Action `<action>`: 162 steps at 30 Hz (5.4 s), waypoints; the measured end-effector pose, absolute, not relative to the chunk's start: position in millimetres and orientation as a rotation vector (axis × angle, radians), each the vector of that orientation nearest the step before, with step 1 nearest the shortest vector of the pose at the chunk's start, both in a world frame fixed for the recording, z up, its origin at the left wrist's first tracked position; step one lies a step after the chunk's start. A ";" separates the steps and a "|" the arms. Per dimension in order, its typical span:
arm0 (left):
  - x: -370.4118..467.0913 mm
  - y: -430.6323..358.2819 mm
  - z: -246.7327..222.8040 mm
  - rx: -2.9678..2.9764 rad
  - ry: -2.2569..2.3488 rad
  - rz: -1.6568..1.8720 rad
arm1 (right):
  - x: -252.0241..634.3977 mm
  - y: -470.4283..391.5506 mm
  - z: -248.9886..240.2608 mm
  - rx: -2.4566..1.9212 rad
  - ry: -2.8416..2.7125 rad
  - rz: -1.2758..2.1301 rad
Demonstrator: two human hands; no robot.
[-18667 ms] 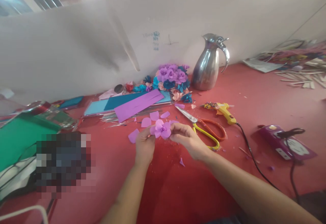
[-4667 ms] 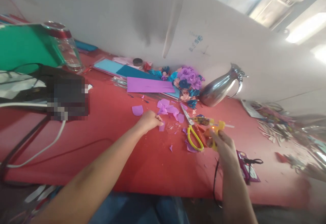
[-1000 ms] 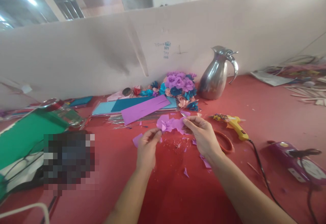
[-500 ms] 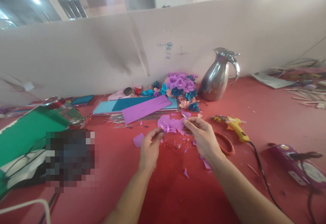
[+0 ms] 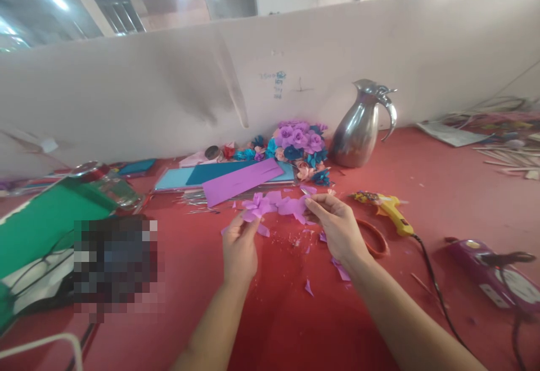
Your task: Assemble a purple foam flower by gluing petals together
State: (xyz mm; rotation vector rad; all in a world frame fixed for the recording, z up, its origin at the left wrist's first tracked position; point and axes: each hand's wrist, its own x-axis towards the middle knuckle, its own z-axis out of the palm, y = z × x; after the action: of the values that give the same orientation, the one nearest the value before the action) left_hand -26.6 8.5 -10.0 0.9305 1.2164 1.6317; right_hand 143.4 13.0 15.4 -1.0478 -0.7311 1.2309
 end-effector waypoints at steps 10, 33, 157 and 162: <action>-23.5 2.4 -6.2 1.039 1.346 1.498 | 141.1 10.4 19.4 -1.050 -0.718 1.245; -16.6 4.4 -1.1 0.582 1.137 1.364 | 134.3 7.7 18.9 -1.049 -0.736 1.284; -2.4 -4.0 -11.9 0.965 1.221 1.450 | 105.7 -7.7 0.0 -1.061 -1.247 0.875; -8.7 -5.0 -18.6 1.186 1.419 1.530 | 105.2 -12.1 5.5 -1.057 -1.303 0.725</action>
State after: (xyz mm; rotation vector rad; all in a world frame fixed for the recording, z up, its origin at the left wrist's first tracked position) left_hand -8.7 -5.0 -18.6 1.1862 1.4193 1.5298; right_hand 105.2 -12.1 5.5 -1.0566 -1.3031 0.7254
